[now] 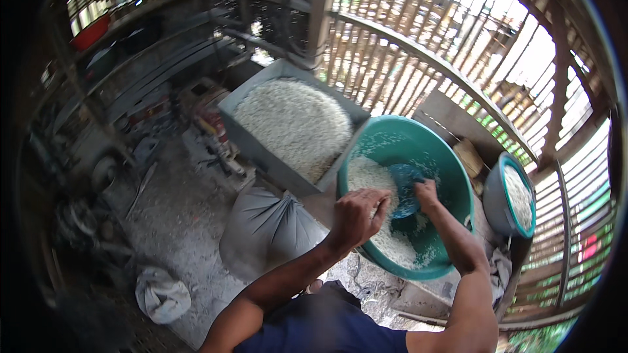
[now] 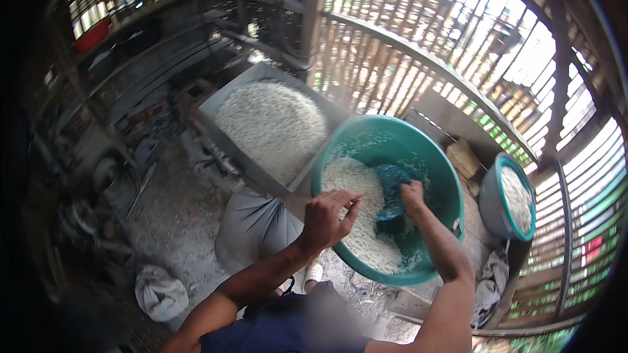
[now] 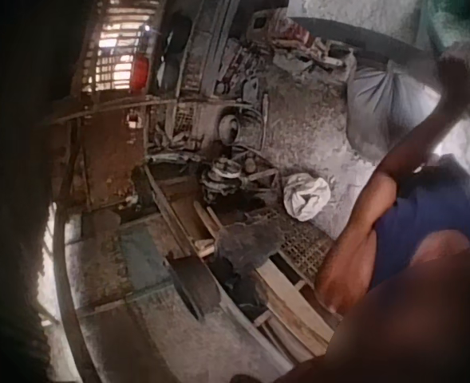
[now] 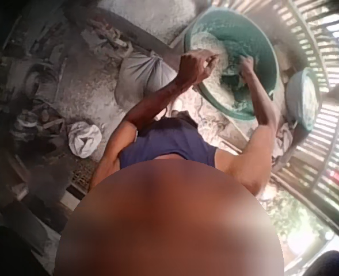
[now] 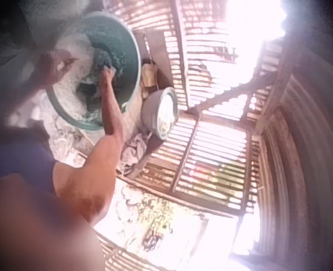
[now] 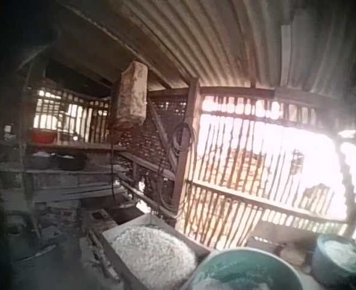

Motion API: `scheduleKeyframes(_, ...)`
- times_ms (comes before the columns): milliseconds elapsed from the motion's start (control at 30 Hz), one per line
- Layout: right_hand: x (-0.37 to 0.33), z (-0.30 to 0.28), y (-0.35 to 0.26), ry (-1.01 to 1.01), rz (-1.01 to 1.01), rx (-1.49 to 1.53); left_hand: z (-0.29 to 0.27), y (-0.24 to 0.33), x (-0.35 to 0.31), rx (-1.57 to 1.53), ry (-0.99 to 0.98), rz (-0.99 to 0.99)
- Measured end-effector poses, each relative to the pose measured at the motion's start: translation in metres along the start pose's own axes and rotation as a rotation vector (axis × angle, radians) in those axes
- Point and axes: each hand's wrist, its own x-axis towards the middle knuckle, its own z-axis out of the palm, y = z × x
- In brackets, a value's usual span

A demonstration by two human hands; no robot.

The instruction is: The person starts a small engine and then scoops white rice from a green basin into a hopper using a blue scoop. The person repeatedly fills the hopper and occasionally spreads the rice with their hand.

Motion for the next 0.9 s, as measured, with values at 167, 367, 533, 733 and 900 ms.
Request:
scheduleKeyframes(167,-0.009,0.085,-0.030,-0.094,0.291,0.258,0.003,-0.004,-0.006,0.022,0.049,-0.015)
scheduleKeyframes(367,-0.025,0.015,-0.055,-0.131,0.130,0.148,0.003,-0.002,-0.006,0.047,0.063,0.001)
scheduleKeyframes(533,-0.037,-0.029,-0.038,-0.011,0.269,0.251,0.002,0.000,-0.008,0.060,0.043,-0.004)
scheduleKeyframes(733,-0.052,-0.049,-0.043,-0.051,0.331,0.616,0.000,0.001,-0.007,0.011,-0.013,-0.035)
scheduleKeyframes(900,-0.048,-0.028,-0.116,-0.314,0.168,0.779,-0.017,0.012,-0.011,-0.034,0.114,0.084)
